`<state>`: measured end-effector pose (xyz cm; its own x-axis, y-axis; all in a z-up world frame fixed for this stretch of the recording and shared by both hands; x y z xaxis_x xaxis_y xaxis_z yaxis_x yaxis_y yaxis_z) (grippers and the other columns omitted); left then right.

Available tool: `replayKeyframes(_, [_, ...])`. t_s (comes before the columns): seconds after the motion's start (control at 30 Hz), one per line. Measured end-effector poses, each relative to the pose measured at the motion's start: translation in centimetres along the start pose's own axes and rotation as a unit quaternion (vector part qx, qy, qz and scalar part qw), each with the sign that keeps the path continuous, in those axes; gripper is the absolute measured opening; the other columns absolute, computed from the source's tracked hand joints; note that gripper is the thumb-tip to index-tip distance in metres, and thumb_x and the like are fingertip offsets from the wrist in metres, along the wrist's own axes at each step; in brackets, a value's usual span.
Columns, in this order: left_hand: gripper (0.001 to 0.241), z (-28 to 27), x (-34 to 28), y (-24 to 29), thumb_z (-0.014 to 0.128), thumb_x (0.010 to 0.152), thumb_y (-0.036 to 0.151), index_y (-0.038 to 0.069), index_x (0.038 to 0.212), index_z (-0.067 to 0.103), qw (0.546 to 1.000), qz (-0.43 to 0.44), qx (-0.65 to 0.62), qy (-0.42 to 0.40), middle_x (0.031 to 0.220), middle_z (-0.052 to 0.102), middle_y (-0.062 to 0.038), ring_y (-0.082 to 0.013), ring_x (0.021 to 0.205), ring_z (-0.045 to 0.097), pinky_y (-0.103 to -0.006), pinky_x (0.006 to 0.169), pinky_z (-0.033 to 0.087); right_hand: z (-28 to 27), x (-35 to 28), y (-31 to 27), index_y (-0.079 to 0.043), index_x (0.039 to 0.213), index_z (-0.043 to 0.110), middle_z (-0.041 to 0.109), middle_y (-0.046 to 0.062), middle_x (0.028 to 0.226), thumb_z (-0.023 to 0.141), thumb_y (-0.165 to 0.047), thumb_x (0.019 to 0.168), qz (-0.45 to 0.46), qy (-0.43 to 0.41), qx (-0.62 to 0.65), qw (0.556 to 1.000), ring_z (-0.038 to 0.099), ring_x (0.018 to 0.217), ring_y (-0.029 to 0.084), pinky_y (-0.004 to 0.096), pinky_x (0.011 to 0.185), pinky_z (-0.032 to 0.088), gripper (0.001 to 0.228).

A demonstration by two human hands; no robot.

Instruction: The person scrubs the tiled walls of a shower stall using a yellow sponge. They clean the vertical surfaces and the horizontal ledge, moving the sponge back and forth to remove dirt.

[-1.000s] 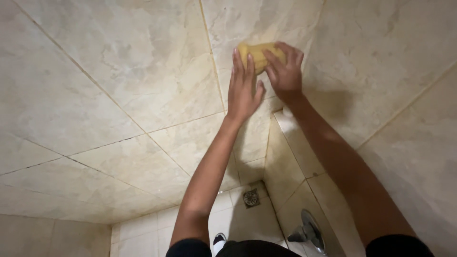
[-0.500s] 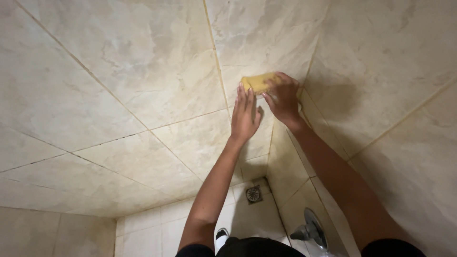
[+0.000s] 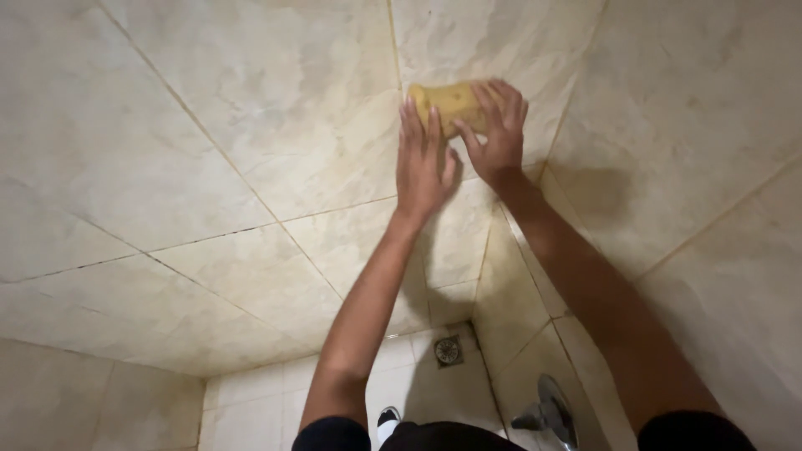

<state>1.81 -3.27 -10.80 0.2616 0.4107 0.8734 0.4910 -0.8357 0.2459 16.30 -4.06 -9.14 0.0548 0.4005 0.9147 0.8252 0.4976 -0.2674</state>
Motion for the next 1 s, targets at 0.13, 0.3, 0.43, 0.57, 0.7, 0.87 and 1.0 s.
replayKeyframes(0.13, [0.086, -3.0, 4.1, -0.9, 0.070, 0.094, 0.018, 0.008, 0.165, 0.022, 0.998, 0.016, 0.060, 0.032, 0.171, 0.013, -0.029, -0.0499, 0.160, 0.016, -0.0584, 0.129, 0.030, 0.6, 4.6, -2.1, -0.013, 0.144, 0.062, 0.047, 0.018, 0.152, 0.086, -0.018, 0.096, -0.004, -0.010, -0.012, 1.000, 0.040, 0.139, 0.040, 0.051, 0.116, 0.037, 0.053])
replayKeyframes(0.3, [0.086, -4.1, 5.1, -1.4, 0.074, 0.097, 0.020, 0.009, 0.166, 0.024, 0.993, 0.042, 0.104, 0.028, 0.171, 0.014, -0.026, -0.0489, 0.160, 0.017, -0.0572, 0.129, 0.033, 2.1, 4.4, -2.8, -0.012, 0.146, 0.061, 0.041, 0.014, 0.163, 0.076, -0.024, 0.101, -0.063, -0.048, -0.089, 0.993, 0.032, 0.146, 0.042, 0.056, 0.119, 0.025, 0.048])
replayKeyframes(0.43, [0.084, -3.2, 3.7, -1.7, 0.074, 0.096, 0.020, 0.005, 0.164, 0.027, 0.995, 0.063, 0.076, 0.025, 0.171, 0.016, -0.026, -0.0486, 0.160, 0.018, -0.0568, 0.129, 0.033, 2.7, 2.3, -3.3, -0.009, 0.156, 0.055, 0.042, 0.009, 0.165, 0.070, -0.028, 0.105, -0.082, -0.071, -0.082, 0.991, 0.032, 0.148, 0.040, 0.054, 0.122, 0.023, 0.057])
replayKeyframes(0.57, [0.075, -1.5, 0.4, -2.8, 0.074, 0.096, 0.020, 0.002, 0.158, 0.036, 0.995, 0.032, 0.094, -0.016, 0.169, 0.022, -0.027, -0.0480, 0.158, 0.023, -0.0568, 0.125, 0.034, 3.7, -1.0, -2.0, -0.011, 0.154, 0.055, 0.048, 0.008, 0.160, 0.073, -0.025, 0.101, -0.077, -0.079, -0.083, 0.990, 0.035, 0.146, 0.037, 0.052, 0.119, 0.025, 0.058])
replayKeyframes(0.7, [0.073, 0.8, -4.5, -3.9, 0.071, 0.092, 0.016, -0.002, 0.155, 0.038, 0.994, 0.031, 0.092, -0.041, 0.166, 0.025, -0.029, -0.0484, 0.156, 0.027, -0.0574, 0.125, 0.034, 4.7, -5.2, -1.3, -0.014, 0.148, 0.060, 0.052, 0.006, 0.153, 0.078, -0.024, 0.098, -0.092, -0.087, -0.082, 0.989, 0.040, 0.142, 0.035, 0.050, 0.115, 0.028, 0.054])
replayKeyframes(0.87, [0.073, 2.5, -8.6, -4.2, 0.070, 0.091, 0.013, -0.002, 0.155, 0.039, 0.993, -0.014, 0.091, -0.077, 0.166, 0.027, -0.029, -0.0483, 0.155, 0.030, -0.0547, 0.125, 0.034, 4.7, -8.3, -1.5, -0.017, 0.140, 0.067, 0.054, 0.012, 0.141, 0.084, -0.020, 0.091, -0.091, -0.086, -0.050, 0.991, 0.045, 0.135, 0.034, 0.049, 0.111, 0.035, 0.052])
replayKeyframes(1.0, [0.079, 3.3, -9.9, -3.9, 0.070, 0.089, 0.014, -0.005, 0.157, 0.034, 0.994, -0.065, 0.035, -0.086, 0.165, 0.022, -0.033, -0.0521, 0.154, 0.025, -0.0555, 0.123, 0.031, 4.0, -9.2, -1.5, -0.021, 0.134, 0.070, 0.048, 0.018, 0.141, 0.086, -0.017, 0.084, -0.047, -0.080, -0.089, 0.992, 0.043, 0.131, 0.037, 0.051, 0.108, 0.037, 0.053])
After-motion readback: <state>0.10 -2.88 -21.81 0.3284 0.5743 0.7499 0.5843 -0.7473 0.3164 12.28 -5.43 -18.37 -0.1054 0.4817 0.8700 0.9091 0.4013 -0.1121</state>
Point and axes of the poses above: each hand's wrist, its own x-axis towards the middle knuckle, its own z-axis out of the palm, y = z × x, the point moved 9 cm from there along x, towards the middle knuckle
